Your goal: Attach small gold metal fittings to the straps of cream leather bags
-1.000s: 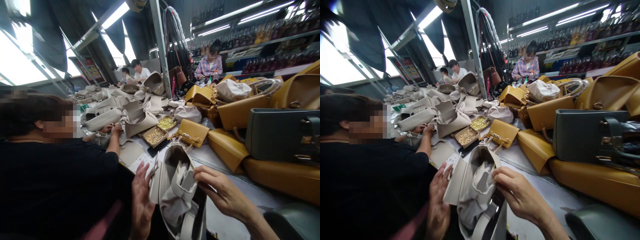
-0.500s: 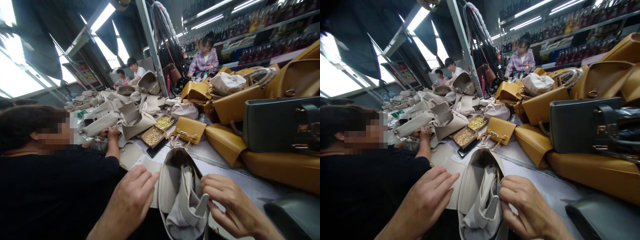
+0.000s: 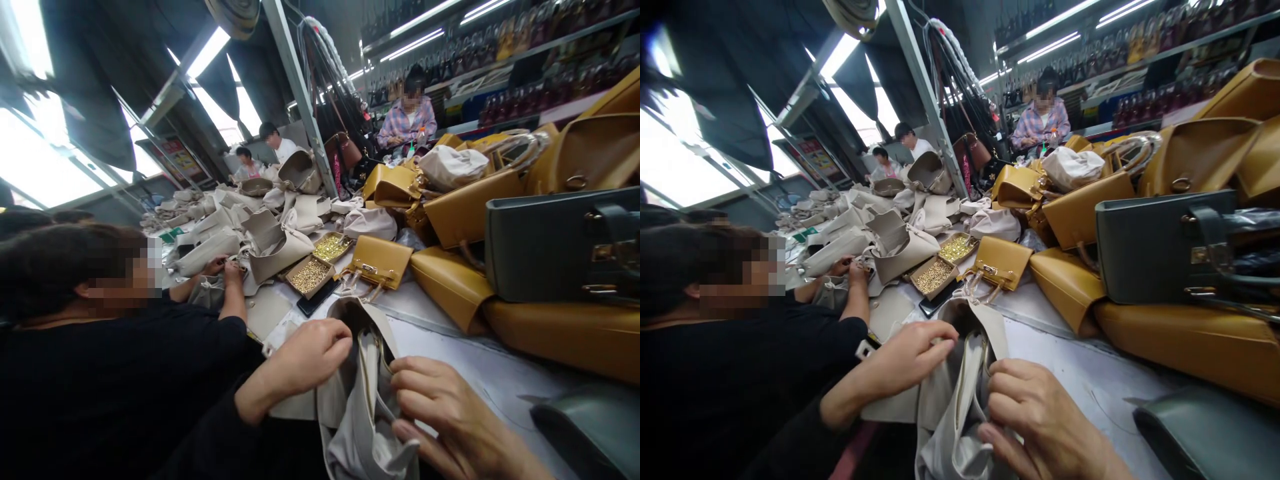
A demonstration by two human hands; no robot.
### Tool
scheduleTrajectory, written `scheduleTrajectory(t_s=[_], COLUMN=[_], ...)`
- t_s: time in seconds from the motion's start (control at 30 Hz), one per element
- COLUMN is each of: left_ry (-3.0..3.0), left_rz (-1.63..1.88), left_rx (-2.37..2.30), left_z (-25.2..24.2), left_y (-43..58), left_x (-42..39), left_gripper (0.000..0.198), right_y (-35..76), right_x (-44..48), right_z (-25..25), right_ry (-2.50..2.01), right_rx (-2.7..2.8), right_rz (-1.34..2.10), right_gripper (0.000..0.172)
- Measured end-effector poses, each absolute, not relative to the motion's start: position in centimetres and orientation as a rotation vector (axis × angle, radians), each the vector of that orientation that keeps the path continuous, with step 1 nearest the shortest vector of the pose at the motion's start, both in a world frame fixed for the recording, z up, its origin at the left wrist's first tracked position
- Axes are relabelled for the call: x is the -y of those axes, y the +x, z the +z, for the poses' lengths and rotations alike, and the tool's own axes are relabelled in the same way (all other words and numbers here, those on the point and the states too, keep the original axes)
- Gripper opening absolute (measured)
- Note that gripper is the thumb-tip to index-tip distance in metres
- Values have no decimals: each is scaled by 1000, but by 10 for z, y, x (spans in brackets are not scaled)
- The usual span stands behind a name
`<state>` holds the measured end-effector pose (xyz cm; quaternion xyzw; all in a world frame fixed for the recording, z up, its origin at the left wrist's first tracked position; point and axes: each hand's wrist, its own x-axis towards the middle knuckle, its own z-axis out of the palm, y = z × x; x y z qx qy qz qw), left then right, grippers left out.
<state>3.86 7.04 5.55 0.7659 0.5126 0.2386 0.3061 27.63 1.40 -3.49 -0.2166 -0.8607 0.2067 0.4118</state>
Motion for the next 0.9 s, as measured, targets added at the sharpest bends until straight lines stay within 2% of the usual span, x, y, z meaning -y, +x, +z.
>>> scheduleTrajectory(t_s=[0.2,0.43,0.63,0.8,0.9], left_ry=[1139,938,802,686,607], left_rz=[652,662,728,826,853], left_rx=[-1388,-1390,-1384,-1305,-1215], left_z=[-12,-34,-47,-25,-7], left_y=[57,96,96,81,70], left_x=[-105,-114,-100,-78,-71], left_gripper=[10,16,15,30,30], right_y=[278,276,286,286,282], right_x=[-13,-15,-12,-18,-23], right_z=[-38,-46,-55,-58,-57], right_ry=[-457,-494,-603,-730,-712], right_rx=[2136,2104,2160,2065,2030], right_rz=[680,727,521,227,210], right_gripper=[20,27,33,73,83])
